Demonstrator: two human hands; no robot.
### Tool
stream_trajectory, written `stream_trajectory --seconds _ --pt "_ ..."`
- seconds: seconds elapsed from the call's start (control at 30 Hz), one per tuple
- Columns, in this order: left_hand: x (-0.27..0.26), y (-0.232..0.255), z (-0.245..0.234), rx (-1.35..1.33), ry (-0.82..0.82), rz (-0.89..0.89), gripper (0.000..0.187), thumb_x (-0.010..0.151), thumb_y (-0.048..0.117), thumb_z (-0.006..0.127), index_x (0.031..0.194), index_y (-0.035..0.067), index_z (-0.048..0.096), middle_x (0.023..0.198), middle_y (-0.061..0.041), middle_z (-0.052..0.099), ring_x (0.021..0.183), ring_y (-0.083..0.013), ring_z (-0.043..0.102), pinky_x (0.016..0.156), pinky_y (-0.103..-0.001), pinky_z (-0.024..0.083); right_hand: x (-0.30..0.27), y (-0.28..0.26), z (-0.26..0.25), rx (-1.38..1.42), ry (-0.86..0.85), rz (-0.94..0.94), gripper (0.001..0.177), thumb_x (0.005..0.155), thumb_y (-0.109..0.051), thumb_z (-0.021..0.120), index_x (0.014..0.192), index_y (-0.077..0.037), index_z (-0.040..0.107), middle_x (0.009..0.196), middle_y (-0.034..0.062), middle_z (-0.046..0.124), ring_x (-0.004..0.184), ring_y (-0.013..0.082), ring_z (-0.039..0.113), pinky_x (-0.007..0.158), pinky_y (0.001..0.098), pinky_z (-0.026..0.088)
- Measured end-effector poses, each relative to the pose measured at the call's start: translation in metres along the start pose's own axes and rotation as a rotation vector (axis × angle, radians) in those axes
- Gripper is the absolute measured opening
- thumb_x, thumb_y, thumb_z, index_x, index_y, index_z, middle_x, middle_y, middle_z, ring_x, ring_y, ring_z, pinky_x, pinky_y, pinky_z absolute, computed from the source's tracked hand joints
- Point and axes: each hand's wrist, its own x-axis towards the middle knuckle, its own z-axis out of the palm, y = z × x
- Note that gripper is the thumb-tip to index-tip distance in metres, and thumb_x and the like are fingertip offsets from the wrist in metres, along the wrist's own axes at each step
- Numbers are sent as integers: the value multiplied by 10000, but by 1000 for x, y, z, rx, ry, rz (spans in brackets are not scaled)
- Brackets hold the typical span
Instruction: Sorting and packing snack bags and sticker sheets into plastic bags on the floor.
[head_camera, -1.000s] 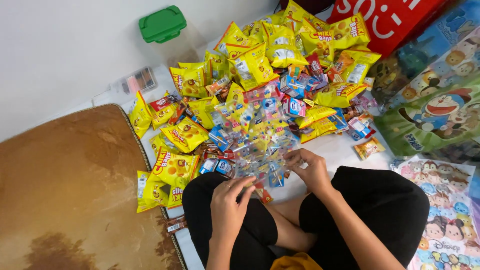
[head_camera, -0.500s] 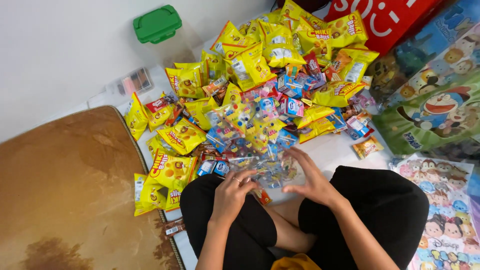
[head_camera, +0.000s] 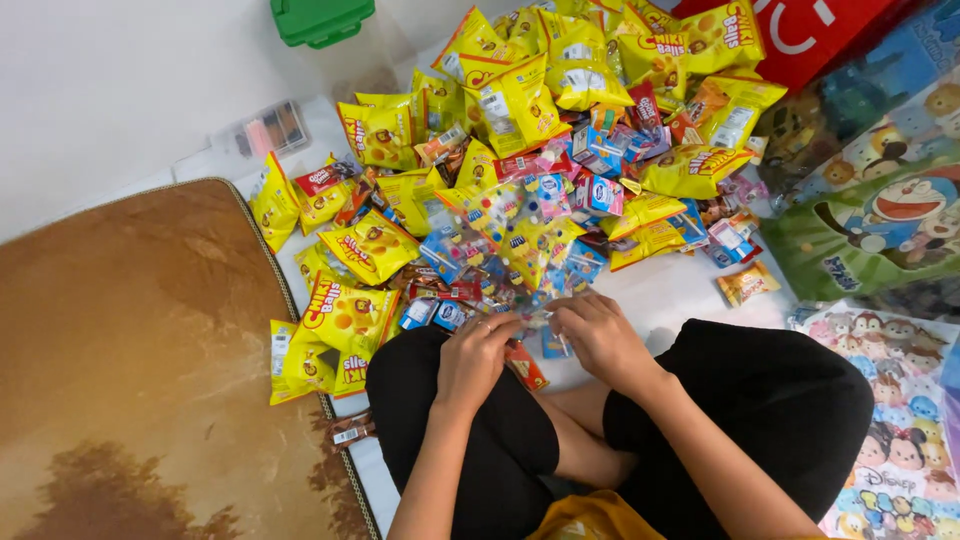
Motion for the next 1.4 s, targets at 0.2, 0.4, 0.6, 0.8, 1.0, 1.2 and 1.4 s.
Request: stream_trajectory --seconds 0.2,0.4,0.6,0.8,1.0,1.2,1.4 --pt "1 -15 15 -93 -50 -151 295 843 138 670 1038 335 772 1055 162 728 1042 -129 679 894 -291 558 4 10 -3 -159 77 -73 286 998 -194 535 765 -244 693 1108 -38 743 986 229 699 811 374 542" --pt "5 -11 6 -187 -86 -292 396 831 67 633 1093 316 794 1078 137 746 1024 -157 645 847 -280 551 -6 50 29 -296 -3 226 270 745 -173 793 991 -278 754 1265 -36 679 1141 268 651 818 444 586" --pt "8 -18 7 -272 -75 -378 510 780 -12 576 1157 269 776 1112 83 746 1037 -231 640 828 -408 591 -28 39 68 687 796 618 143 1006 -51 552 1132 -105 509 1260 148 596 1207 281 580 1051 429 438" --pt "3 -19 12 -274 -21 -359 561 764 -55 532 1172 250 768 1162 35 733 1085 -283 650 859 -434 596 -84 98 212 591 225 1077 1084 582 -354 1036 1364 33 393 1000 224 729 957 376 717 864 466 560" --pt "0 -13 2 -295 -25 -372 555 770 -95 521 1185 182 764 1185 -4 720 1120 -297 648 876 -438 599 -48 26 197 130 247 1078 1064 581 -287 994 1428 -73 386 1180 242 456 1106 544 567 973 586 503" --pt "-1 -12 1 -338 -9 -349 582 760 -117 519 1225 151 745 1190 -44 711 1140 -322 637 936 -458 581 -70 62 201 978 580 1246 917 706 -79 903 1426 81 359 1135 220 499 925 315 565 661 380 592" --pt "-1 -11 -1 -281 -63 -343 601 777 -94 613 1304 177 712 1243 -15 687 1205 -282 605 1059 -470 500 -63 42 50 1798 683 1007 384 858 -139 628 1212 -2 573 1138 146 649 1053 341 685 974 569 527"
